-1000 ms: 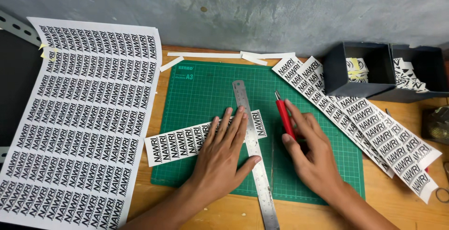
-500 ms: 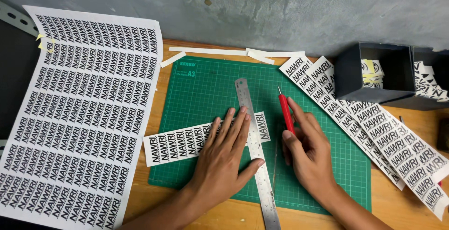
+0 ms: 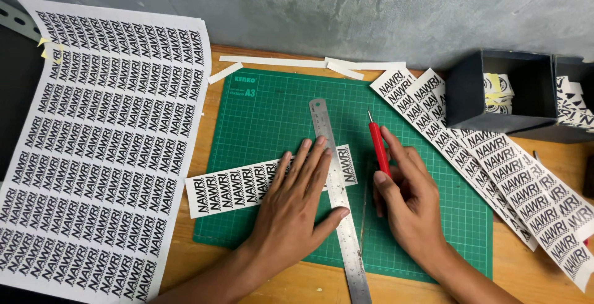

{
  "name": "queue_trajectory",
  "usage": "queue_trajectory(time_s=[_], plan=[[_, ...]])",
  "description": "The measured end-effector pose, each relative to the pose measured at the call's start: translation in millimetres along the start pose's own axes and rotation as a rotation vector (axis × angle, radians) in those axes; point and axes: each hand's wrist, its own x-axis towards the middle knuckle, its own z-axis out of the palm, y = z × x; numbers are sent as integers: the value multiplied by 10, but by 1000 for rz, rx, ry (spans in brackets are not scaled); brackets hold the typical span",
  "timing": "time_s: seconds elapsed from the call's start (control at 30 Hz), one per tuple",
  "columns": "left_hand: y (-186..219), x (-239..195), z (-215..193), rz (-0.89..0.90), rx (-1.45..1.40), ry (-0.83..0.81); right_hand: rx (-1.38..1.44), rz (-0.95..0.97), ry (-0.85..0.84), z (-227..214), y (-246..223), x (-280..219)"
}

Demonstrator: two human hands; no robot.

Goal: The person uses a metal ruler and a red utility knife to cut a sheet of printed stickers on a green cutting mat. They align the ruler, slice through the paper, and separate the cut strips, placing them into a nearby black box.

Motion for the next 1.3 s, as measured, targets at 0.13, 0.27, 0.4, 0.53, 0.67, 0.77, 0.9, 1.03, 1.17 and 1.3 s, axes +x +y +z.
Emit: queue_trajectory(time_s=[0.13, 0.27, 0.4, 0.53, 0.67, 0.77, 0.9, 1.03, 1.17, 1.3], plan=[[-10, 3, 8, 5, -63, 15, 4, -12, 1, 4, -5, -1], [-15, 0, 32, 75, -32, 56, 11, -9, -2, 9, -11, 3], [-9, 9, 26, 72, 61, 62, 9, -7, -2, 5, -8, -2], [15, 45, -28, 67, 172, 43, 7, -15, -1, 7, -4, -4], [28, 46, -46, 52, 164, 31, 16, -3, 0, 9, 10, -7], [46, 43, -49, 50, 189, 22, 8, -16, -1, 7, 7, -8], [55, 36, -114, 69, 151, -4, 19, -18, 5, 12, -4, -10], [27, 23, -150, 81, 92, -4, 47, 1, 19, 32, -24, -7], [14, 22, -144, 75, 43, 6, 96, 10, 35, 34, -21, -3], [19, 18, -140, 76, 81, 8, 93, 4, 43, 43, -11, -2]])
